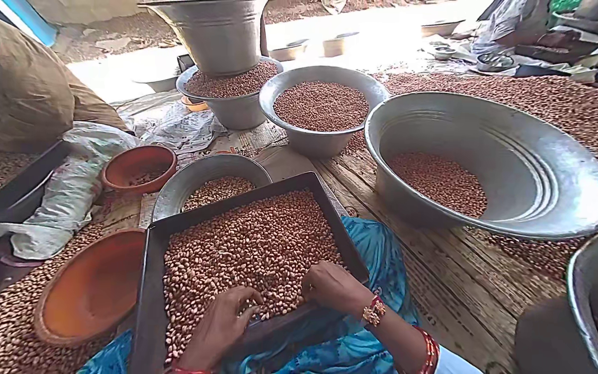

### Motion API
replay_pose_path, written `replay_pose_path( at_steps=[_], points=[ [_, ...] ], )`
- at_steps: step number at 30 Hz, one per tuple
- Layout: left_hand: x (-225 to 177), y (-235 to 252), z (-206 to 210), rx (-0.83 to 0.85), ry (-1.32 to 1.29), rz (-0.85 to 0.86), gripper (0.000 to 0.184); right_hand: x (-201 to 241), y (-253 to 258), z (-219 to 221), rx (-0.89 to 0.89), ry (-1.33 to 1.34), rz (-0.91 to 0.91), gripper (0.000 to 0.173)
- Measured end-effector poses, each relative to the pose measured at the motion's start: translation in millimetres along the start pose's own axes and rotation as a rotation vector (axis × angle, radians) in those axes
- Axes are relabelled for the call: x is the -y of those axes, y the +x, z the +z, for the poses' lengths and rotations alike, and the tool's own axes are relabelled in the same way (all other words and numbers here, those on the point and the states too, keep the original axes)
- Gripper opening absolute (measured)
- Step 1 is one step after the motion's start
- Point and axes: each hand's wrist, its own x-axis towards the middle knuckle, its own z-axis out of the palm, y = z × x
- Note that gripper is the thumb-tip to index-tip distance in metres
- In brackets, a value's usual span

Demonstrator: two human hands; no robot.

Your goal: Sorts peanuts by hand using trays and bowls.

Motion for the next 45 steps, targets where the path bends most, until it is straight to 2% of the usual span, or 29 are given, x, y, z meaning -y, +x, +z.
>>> replay_pose_path(
  at_steps=[3,8,13,15,17,20,22,24,25,26,27,30,33,35,39,42,45],
  points=[
    [0,1,15,-0.038,0.079,0.022,0.016,-2,0,-1,0.021,-0.002,0.012,0.019],
    [-6,6,16,0.064,0.124,-0.035,0.014,-5,-1,-1,0.032,-0.013,0.043,0.019],
    [1,5,11,0.083,0.102,-0.016,0.014,-6,-4,-5,0.019,-0.011,0.058,0.018],
    [6,4,7,0.003,0.055,-0.018,0.013,-6,-8,-10,-0.041,0.002,0.068,0.019],
    [6,4,1,-0.168,0.03,-0.066,0.013,-6,-14,-13,-0.125,0.003,0.09,0.02],
    [6,8,-11,-0.367,-0.025,-0.128,0.016,-5,-20,-17,-0.135,-0.034,0.113,0.02],
    [8,10,-18,-0.378,-0.3,-0.138,0.014,-4,-21,-14,-0.109,-0.034,0.088,0.02],
    [12,15,-20,-0.326,-0.815,-0.142,0.014,-4,-18,-8,-0.086,-0.042,0.069,0.02],
    [12,17,-19,-0.304,-0.962,-0.14,0.018,-3,-16,-6,-0.068,-0.05,0.07,0.02],
    [12,19,-18,-0.297,-0.951,-0.146,0.02,-2,-14,-4,-0.055,-0.057,0.071,0.021],
    [11,21,-16,-0.306,-0.803,-0.155,0.021,-1,-13,-3,-0.047,-0.06,0.066,0.021],
    [-6,26,-7,-0.335,-0.138,-0.141,0.015,2,-8,-4,-0.03,-0.077,0.066,0.022],
    [-12,31,12,-0.331,0.188,-0.05,0.018,9,-2,-2,-0.03,-0.11,0.102,0.024],
    [-12,32,12,-0.29,0.172,-0.069,0.015,15,-1,-1,-0.039,-0.145,0.123,0.022],
    [-1,35,-16,-0.252,-0.156,-0.196,0.011,18,-2,2,-0.053,-0.14,0.138,0.02],
    [-5,40,-21,-0.304,-0.07,-0.178,0.013,19,-1,0,-0.034,-0.127,0.17,0.02],
    [-10,50,-2,-0.348,0.148,0.01,0.018,21,-2,-1,-0.017,-0.123,0.201,0.02]
  ],
)
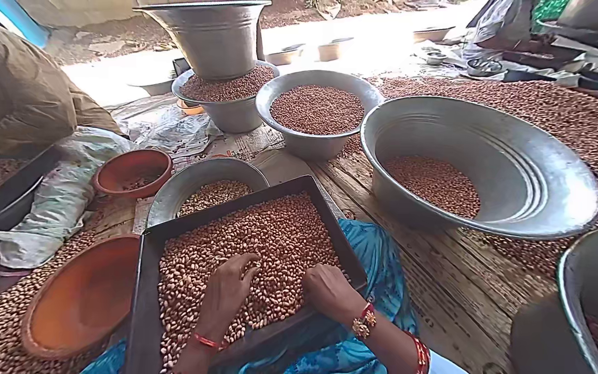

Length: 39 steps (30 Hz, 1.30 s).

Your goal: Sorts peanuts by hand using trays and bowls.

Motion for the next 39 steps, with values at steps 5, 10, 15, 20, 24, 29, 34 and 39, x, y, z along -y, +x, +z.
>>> replay_pose_path(
  at_steps=[5,10,15,20,24,29,34,39],
  points=[
    [9,5,-8,0.022,-0.317,-0.169,0.012,-2,-3,0,-0.001,0.021,0.023,0.021],
    [10,-9,-23,0.209,-0.27,-0.232,0.022,-6,1,-2,0.044,0.02,-0.007,0.022],
    [-12,-16,-1,0.253,0.05,-0.173,0.018,10,-10,-12,0.037,-0.033,-0.007,0.02],
    [34,-21,-50,0.808,-0.766,0.186,0.018,15,-30,-12,0.0,0.313,-0.567,0.017],
    [46,-34,-92,0.64,-0.751,0.112,0.032,-7,-33,-34,-0.214,0.338,-0.49,0.017],
    [29,-28,-71,0.345,0.098,-0.321,0.033,-41,-6,-50,-0.291,0.008,0.035,0.025],
    [-31,-20,-18,0.545,0.034,-0.339,0.059,-42,10,-28,-0.365,-0.097,0.029,0.023],
    [-22,-14,-12,0.175,-0.495,-0.19,0.049,-40,14,-17,-0.413,-0.137,0.008,0.02]
  ],
)
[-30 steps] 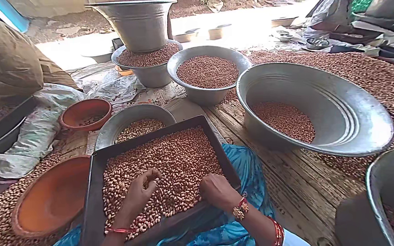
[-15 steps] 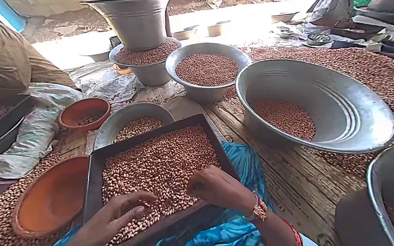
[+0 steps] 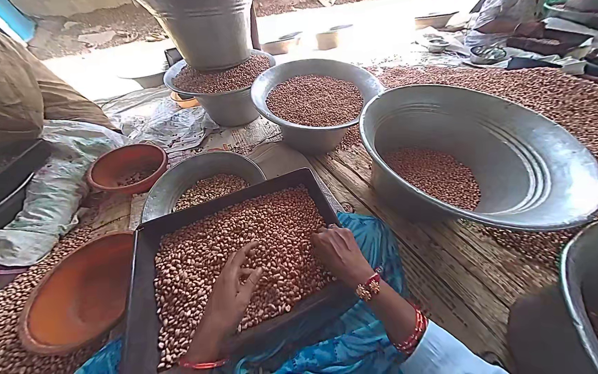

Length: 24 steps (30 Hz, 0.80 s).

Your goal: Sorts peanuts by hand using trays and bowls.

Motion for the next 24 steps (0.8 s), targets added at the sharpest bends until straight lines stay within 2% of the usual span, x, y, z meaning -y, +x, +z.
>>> replay_pose_path(
  at_steps=[3,7,10,12,15,17,18,20,24],
  points=[
    [7,1,-14,-0.172,0.123,0.058,0.037,-1,1,2,-0.002,-0.01,-0.008,0.021],
    [6,-5,-6,-0.157,0.332,0.136,0.023,1,4,4,0.025,-0.006,-0.003,0.022],
    [5,-9,8,-0.155,0.453,0.185,0.018,0,4,2,0.035,0.045,0.002,0.025],
    [7,-11,13,-0.175,0.502,0.217,0.017,-5,0,1,-0.037,0.214,-0.001,0.029],
    [11,-12,19,-0.173,0.53,0.257,0.015,-14,-4,5,-0.161,0.687,0.017,0.03],
    [10,-13,25,-0.135,0.567,0.254,0.016,-13,-5,9,-0.154,0.907,0.032,0.028],
    [10,-13,28,-0.107,0.587,0.241,0.016,-11,-6,8,-0.11,0.933,0.032,0.027],
    [11,-12,31,-0.057,0.58,0.207,0.014,0,-10,5,-0.016,0.821,-0.019,0.025],
    [16,-9,15,-0.003,0.421,0.096,0.012,22,-11,15,-0.014,0.483,-0.183,0.021]
  ],
)
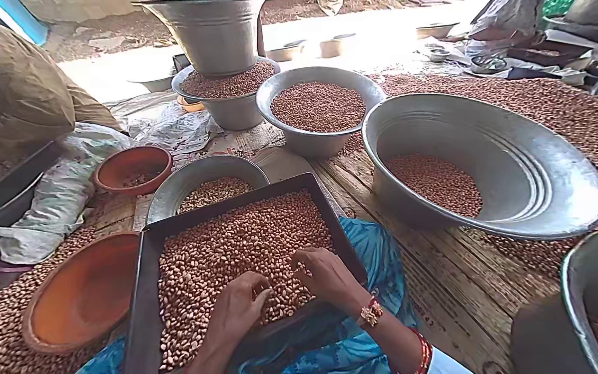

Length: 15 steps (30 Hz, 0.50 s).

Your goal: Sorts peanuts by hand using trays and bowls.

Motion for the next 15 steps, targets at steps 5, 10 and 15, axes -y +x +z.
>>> replay_pose_path(
  at_steps=[5,10,15],
  points=[
    [7,8,-29,-0.119,-0.063,-0.111,0.01,8,3,11,0.077,-0.112,0.012,0.021],
    [-10,25,-6,-0.158,0.029,0.15,0.02,3,4,9,0.093,-0.077,0.06,0.021],
    [-7,36,1,-0.183,-0.072,0.156,0.011,-17,2,-1,0.051,0.152,0.056,0.021]
  ],
)
